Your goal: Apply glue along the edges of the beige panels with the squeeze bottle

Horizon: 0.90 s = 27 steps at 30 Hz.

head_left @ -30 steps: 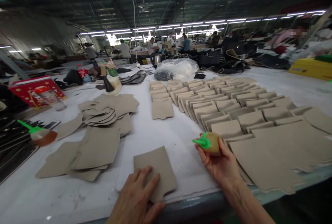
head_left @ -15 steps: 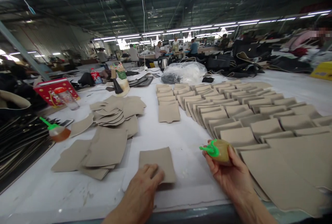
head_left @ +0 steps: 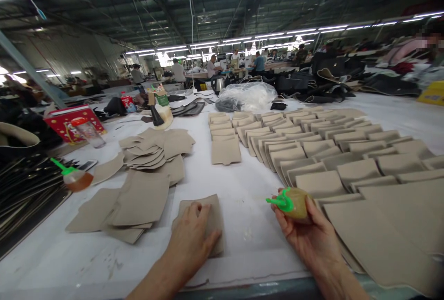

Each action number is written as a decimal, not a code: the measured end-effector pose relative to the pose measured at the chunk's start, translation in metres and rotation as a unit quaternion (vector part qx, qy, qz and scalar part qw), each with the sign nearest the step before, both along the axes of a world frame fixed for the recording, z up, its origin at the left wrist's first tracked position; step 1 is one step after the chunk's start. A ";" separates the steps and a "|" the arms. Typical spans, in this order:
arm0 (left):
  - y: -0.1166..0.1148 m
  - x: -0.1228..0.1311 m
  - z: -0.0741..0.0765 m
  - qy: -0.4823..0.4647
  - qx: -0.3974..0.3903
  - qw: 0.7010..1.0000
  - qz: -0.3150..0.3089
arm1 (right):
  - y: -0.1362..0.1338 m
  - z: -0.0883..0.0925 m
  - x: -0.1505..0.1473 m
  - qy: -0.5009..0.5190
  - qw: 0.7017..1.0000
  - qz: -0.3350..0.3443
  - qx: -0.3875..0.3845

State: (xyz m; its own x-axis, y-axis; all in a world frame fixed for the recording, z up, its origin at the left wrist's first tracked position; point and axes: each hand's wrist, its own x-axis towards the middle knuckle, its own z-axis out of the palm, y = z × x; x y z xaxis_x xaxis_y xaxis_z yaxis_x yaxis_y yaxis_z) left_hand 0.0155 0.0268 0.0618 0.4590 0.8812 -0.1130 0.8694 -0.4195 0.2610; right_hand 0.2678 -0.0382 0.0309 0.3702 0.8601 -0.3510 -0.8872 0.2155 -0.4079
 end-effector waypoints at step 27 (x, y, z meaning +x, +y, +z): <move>0.010 -0.004 0.001 0.004 -0.015 0.999 -0.029 | 0.003 0.020 -0.030 -0.667 0.745 0.031 0.014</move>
State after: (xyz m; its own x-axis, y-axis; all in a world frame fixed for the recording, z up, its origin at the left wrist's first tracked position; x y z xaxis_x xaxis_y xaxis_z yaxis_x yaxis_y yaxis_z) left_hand 0.0114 0.0368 0.0628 0.5083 0.8492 -0.1430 0.8462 -0.4616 0.2664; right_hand 0.2377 -0.0348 0.0504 0.3324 0.8902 0.3114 0.2938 0.2160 -0.9311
